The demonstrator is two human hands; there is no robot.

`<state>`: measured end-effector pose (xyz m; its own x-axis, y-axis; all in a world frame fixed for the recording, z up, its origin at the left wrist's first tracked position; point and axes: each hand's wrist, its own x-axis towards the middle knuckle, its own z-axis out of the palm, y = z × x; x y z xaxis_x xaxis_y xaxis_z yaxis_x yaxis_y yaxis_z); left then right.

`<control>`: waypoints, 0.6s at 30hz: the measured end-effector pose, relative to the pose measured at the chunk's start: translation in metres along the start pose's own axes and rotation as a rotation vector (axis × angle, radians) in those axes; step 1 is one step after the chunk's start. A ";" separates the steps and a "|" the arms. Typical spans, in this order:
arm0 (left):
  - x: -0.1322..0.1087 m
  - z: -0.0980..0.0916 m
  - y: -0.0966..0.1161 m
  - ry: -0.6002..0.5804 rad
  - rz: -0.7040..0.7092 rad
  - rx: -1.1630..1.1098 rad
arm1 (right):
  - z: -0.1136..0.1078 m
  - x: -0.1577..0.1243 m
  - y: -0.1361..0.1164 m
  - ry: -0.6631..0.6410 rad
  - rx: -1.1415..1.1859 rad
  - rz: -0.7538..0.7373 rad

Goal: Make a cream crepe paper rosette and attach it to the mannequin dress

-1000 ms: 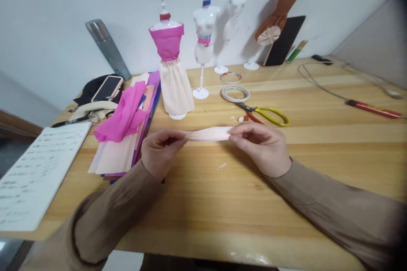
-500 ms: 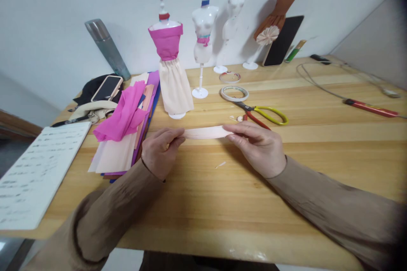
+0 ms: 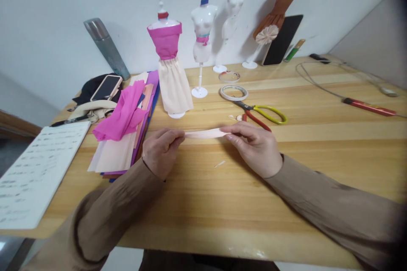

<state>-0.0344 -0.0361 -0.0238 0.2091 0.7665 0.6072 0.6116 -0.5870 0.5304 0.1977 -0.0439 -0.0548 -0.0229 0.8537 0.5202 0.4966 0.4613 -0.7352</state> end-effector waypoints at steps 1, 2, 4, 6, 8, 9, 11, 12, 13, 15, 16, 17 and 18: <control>0.000 0.000 0.000 -0.001 0.004 0.000 | 0.000 0.000 0.000 -0.005 -0.007 0.005; 0.000 0.000 0.000 0.000 0.008 0.001 | 0.000 0.000 0.000 -0.010 -0.015 0.012; 0.000 0.001 0.000 -0.001 0.013 -0.003 | -0.001 0.000 0.000 -0.022 -0.036 0.030; 0.000 0.001 0.000 -0.008 0.002 -0.013 | -0.001 0.000 -0.001 -0.028 -0.048 0.044; 0.000 0.000 0.000 -0.016 -0.030 -0.026 | -0.001 0.000 -0.001 -0.027 -0.051 0.050; 0.000 0.000 0.000 -0.020 -0.052 -0.035 | -0.001 0.000 -0.001 -0.028 -0.048 0.052; 0.000 0.001 0.000 -0.028 -0.098 -0.060 | -0.001 0.000 -0.001 -0.033 -0.028 0.075; 0.000 0.001 -0.001 -0.036 -0.119 -0.070 | -0.001 -0.001 0.000 -0.039 -0.010 0.097; 0.000 0.001 -0.002 -0.046 -0.137 -0.077 | -0.001 -0.001 0.000 -0.047 0.013 0.124; 0.000 0.002 -0.003 -0.064 -0.167 -0.084 | -0.001 -0.001 0.000 -0.065 0.064 0.176; 0.000 0.002 -0.004 -0.075 -0.179 -0.089 | -0.001 -0.001 -0.001 -0.078 0.081 0.192; 0.000 0.002 -0.005 -0.088 -0.186 -0.097 | -0.001 0.000 -0.001 -0.094 0.088 0.197; 0.001 0.002 -0.005 -0.102 -0.187 -0.108 | -0.002 0.000 -0.002 -0.108 0.081 0.193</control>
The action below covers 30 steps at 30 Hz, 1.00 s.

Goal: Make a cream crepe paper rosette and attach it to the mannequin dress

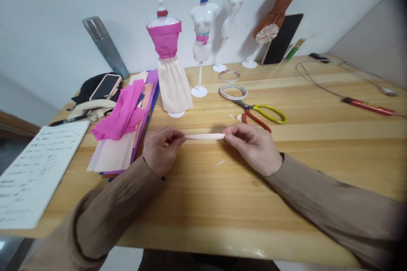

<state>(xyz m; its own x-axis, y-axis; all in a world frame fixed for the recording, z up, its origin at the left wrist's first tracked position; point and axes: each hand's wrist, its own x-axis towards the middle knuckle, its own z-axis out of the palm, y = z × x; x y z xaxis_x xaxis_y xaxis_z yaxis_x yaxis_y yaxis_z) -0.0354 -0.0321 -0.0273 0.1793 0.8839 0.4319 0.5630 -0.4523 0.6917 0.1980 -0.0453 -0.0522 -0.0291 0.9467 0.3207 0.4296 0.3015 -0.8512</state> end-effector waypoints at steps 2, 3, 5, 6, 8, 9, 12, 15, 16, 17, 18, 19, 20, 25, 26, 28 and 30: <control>0.001 0.000 0.000 -0.037 0.008 -0.017 | -0.001 0.001 -0.002 -0.014 -0.043 -0.037; 0.001 -0.001 0.001 -0.054 0.018 -0.027 | -0.002 0.001 -0.003 -0.016 -0.065 -0.065; 0.003 -0.002 0.002 -0.078 0.037 -0.067 | -0.003 0.002 -0.004 -0.010 -0.085 -0.114; 0.004 -0.003 0.002 -0.088 0.039 -0.098 | -0.003 0.003 -0.004 -0.008 -0.080 -0.123; 0.006 -0.004 0.002 -0.103 0.024 -0.165 | -0.004 0.004 -0.003 -0.020 -0.055 -0.113; 0.007 -0.004 0.001 -0.106 0.006 -0.197 | -0.005 0.004 -0.002 -0.030 -0.041 -0.101; 0.008 -0.005 0.000 -0.104 -0.057 -0.303 | -0.006 0.005 0.000 -0.059 -0.005 -0.064; 0.007 -0.005 0.001 -0.148 -0.129 -0.427 | -0.007 0.005 0.000 -0.070 0.012 -0.026; 0.007 -0.006 0.003 -0.171 -0.159 -0.462 | -0.007 0.005 0.000 -0.078 0.019 -0.016; 0.007 -0.006 0.005 -0.190 -0.189 -0.493 | -0.007 0.005 0.000 -0.089 0.029 -0.008; 0.007 -0.006 0.007 -0.201 -0.217 -0.518 | -0.007 0.005 0.000 -0.102 0.042 -0.001; 0.007 -0.007 0.008 -0.202 -0.242 -0.534 | -0.007 0.004 0.000 -0.114 0.057 0.004; 0.007 -0.007 0.009 -0.199 -0.265 -0.542 | -0.007 0.004 0.000 -0.122 0.071 0.009; 0.011 -0.006 0.008 -0.166 -0.325 -0.549 | -0.005 0.005 0.002 -0.127 0.099 0.022; 0.011 -0.005 0.006 -0.167 -0.324 -0.541 | -0.005 0.005 0.002 -0.124 0.093 0.018; 0.011 -0.005 0.003 -0.168 -0.285 -0.460 | -0.005 0.005 0.001 -0.106 0.052 -0.010; 0.009 -0.006 0.000 -0.152 -0.159 -0.298 | -0.006 0.004 -0.001 -0.079 -0.020 -0.077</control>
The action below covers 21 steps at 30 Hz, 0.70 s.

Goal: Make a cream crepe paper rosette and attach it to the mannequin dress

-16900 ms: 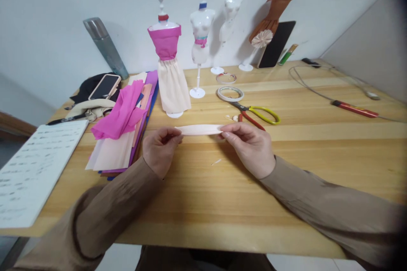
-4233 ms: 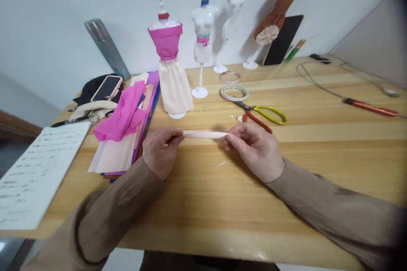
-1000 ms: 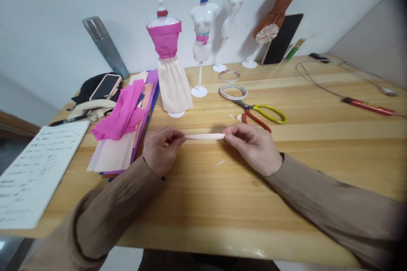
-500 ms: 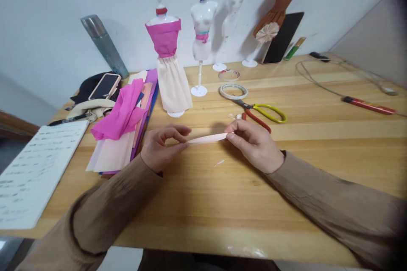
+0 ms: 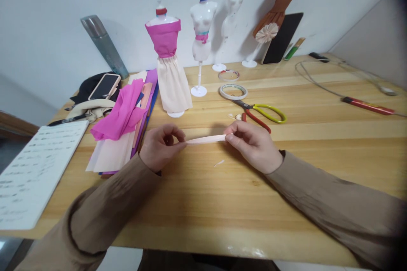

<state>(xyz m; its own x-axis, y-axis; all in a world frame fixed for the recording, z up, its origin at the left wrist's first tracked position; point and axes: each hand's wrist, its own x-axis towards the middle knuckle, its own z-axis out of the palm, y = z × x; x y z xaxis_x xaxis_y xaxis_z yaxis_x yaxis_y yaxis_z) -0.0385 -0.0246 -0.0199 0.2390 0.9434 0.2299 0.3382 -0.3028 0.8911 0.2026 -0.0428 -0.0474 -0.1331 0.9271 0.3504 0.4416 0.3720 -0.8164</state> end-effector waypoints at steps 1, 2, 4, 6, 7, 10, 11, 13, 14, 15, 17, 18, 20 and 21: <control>-0.001 -0.001 -0.001 0.005 0.086 0.103 | 0.000 0.000 -0.001 0.010 -0.040 -0.041; -0.003 -0.001 -0.001 0.004 0.179 0.204 | 0.000 -0.001 -0.003 0.015 -0.076 -0.079; -0.006 0.000 -0.002 -0.007 0.342 0.374 | 0.000 -0.002 -0.005 0.015 -0.130 -0.132; -0.010 0.002 -0.002 -0.014 0.436 0.498 | 0.001 -0.003 -0.006 0.007 -0.161 -0.147; -0.012 0.003 -0.003 -0.015 0.462 0.543 | 0.001 -0.003 -0.006 0.004 -0.171 -0.146; -0.016 0.007 -0.003 -0.001 0.485 0.633 | 0.003 -0.004 -0.006 -0.012 -0.184 -0.156; -0.016 0.008 -0.002 0.011 0.483 0.652 | 0.003 -0.004 -0.006 -0.016 -0.186 -0.165; -0.017 0.010 0.000 0.050 0.482 0.666 | 0.003 -0.005 -0.007 -0.017 -0.190 -0.187; -0.017 0.010 0.001 0.068 0.488 0.663 | 0.003 -0.005 -0.008 -0.014 -0.192 -0.197; -0.018 0.011 0.002 0.077 0.495 0.656 | 0.003 -0.005 -0.008 -0.010 -0.194 -0.206; -0.019 0.012 0.005 0.075 0.499 0.642 | 0.003 -0.004 -0.009 -0.004 -0.196 -0.218; -0.020 0.013 0.006 0.066 0.490 0.638 | 0.003 -0.004 -0.009 -0.003 -0.196 -0.223; -0.021 0.014 0.007 0.041 0.458 0.629 | 0.003 -0.005 -0.009 -0.003 -0.194 -0.234; -0.021 0.014 0.007 0.027 0.444 0.625 | 0.004 -0.005 -0.009 -0.007 -0.192 -0.241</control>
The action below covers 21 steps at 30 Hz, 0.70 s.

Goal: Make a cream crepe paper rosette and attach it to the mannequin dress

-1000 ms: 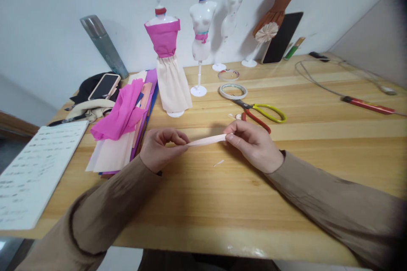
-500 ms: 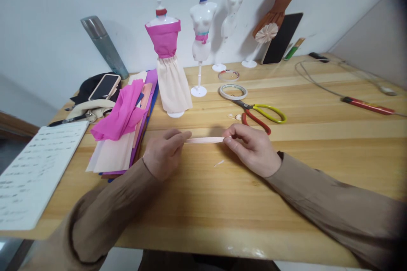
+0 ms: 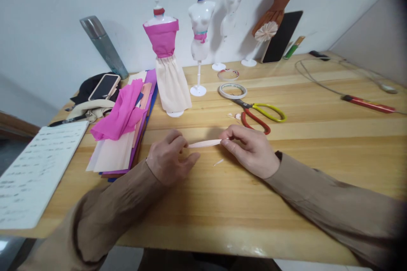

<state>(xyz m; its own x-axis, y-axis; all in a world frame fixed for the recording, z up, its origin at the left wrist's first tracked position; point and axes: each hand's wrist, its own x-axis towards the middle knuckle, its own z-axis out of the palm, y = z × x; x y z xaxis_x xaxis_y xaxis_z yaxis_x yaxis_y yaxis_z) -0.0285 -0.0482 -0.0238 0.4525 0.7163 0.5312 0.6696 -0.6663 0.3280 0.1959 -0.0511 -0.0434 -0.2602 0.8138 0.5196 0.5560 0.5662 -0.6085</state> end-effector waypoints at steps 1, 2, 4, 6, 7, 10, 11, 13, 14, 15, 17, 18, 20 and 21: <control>0.000 0.000 0.000 -0.013 -0.008 -0.004 | 0.000 -0.001 -0.001 -0.005 0.004 -0.011; 0.001 0.000 0.000 -0.022 -0.012 -0.005 | 0.001 -0.001 -0.002 -0.011 0.007 -0.024; 0.002 -0.001 -0.002 -0.030 -0.017 -0.003 | 0.001 -0.002 -0.004 -0.027 0.015 -0.055; 0.004 -0.001 -0.003 -0.031 -0.034 -0.004 | 0.001 -0.003 -0.006 -0.035 0.021 -0.087; 0.004 0.000 -0.004 -0.030 -0.041 -0.006 | 0.001 -0.003 -0.007 -0.033 0.025 -0.102; 0.004 0.001 -0.007 -0.016 -0.053 -0.002 | 0.001 -0.003 -0.008 -0.019 0.033 -0.118; 0.004 0.002 -0.008 -0.009 -0.048 -0.006 | 0.001 -0.003 -0.008 -0.016 0.034 -0.117; 0.002 0.003 -0.009 -0.013 -0.032 -0.024 | 0.001 -0.003 -0.008 -0.023 0.031 -0.114; 0.001 0.003 -0.010 -0.028 -0.023 -0.033 | 0.001 -0.003 -0.008 -0.024 0.031 -0.117; 0.000 0.003 -0.010 -0.048 -0.017 -0.038 | 0.001 -0.003 -0.008 -0.027 0.031 -0.118; 0.000 0.002 -0.009 -0.084 -0.011 -0.036 | 0.002 -0.003 -0.008 -0.033 0.036 -0.112; 0.000 0.001 -0.009 -0.093 -0.011 -0.036 | 0.002 -0.003 -0.008 -0.036 0.038 -0.108; 0.001 0.001 -0.008 -0.098 -0.015 -0.049 | 0.002 -0.004 -0.008 -0.040 0.041 -0.104; 0.001 0.001 -0.007 -0.102 -0.020 -0.058 | 0.003 -0.004 -0.008 -0.040 0.042 -0.105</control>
<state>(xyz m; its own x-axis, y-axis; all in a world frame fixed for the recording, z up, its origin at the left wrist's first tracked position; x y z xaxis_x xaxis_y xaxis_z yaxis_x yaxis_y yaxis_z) -0.0325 -0.0426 -0.0260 0.4990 0.7446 0.4433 0.6449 -0.6608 0.3840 0.1903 -0.0584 -0.0418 -0.3471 0.7540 0.5576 0.4904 0.6528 -0.5774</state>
